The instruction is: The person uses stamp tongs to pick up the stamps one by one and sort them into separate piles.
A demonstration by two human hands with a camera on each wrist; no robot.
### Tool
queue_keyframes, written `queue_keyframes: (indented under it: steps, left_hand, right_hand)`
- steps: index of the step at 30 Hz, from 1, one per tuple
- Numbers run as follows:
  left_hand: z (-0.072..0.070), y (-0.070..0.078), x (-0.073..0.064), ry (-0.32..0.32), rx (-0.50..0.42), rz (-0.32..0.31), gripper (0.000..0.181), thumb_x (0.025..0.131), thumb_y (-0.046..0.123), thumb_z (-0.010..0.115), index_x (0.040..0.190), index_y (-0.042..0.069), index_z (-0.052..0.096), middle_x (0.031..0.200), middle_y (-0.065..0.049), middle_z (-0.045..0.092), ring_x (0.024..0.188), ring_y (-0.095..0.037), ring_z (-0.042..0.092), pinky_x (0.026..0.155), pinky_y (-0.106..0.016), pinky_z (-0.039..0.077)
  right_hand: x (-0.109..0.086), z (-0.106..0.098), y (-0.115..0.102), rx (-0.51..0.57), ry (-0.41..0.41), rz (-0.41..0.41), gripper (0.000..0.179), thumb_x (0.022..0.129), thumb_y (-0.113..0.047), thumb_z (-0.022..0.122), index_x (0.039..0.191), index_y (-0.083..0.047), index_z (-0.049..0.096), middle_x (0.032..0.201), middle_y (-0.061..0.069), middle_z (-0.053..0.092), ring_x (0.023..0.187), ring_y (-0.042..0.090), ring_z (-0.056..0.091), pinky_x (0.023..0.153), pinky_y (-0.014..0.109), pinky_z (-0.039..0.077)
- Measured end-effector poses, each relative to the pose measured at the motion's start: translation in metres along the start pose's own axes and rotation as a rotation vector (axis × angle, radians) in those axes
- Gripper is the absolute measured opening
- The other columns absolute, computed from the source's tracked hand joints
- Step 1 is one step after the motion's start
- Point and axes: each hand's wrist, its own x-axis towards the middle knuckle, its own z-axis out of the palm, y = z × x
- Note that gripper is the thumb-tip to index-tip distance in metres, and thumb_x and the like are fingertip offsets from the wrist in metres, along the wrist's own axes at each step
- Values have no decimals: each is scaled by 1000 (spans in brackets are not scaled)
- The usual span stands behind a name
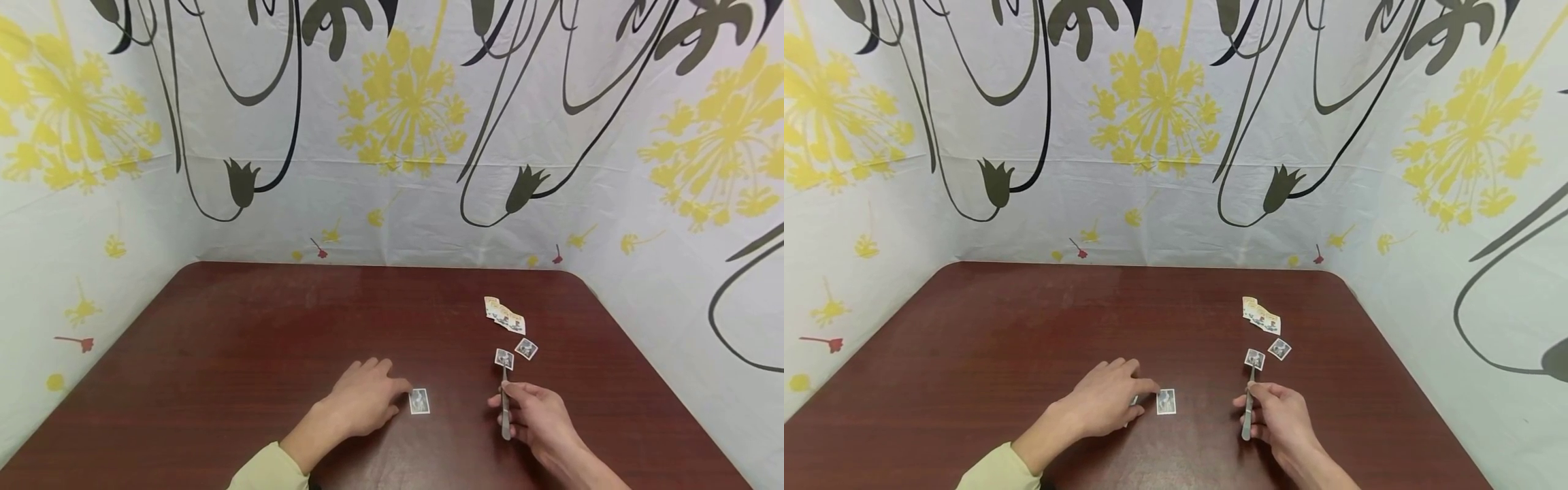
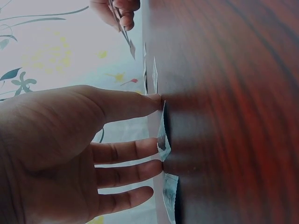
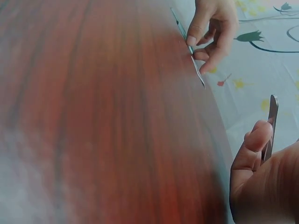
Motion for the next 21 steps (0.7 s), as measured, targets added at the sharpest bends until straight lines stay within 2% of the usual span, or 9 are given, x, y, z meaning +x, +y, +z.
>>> queue_keyframes:
  steps: [14, 21]
  left_hand:
    - [1, -1, 0, 13, 0, 5, 36, 91, 31, 82, 126, 36, 74, 113, 0, 68, 103, -22, 64, 91, -47, 55]
    - [1, 0, 0, 9, -7, 1, 37, 91, 30, 81, 126, 36, 74, 117, -2, 69, 106, -23, 64, 94, -49, 55]
  right_hand:
    - [6, -13, -3, -3, 38, -6, 23, 109, -16, 50, 113, 2, 65, 81, -1, 76, 64, 12, 62, 56, 24, 52]
    - [11, -20, -6, 22, 42, 2, 23, 111, -19, 49, 114, 0, 63, 80, -3, 75, 64, 10, 62, 56, 22, 51]
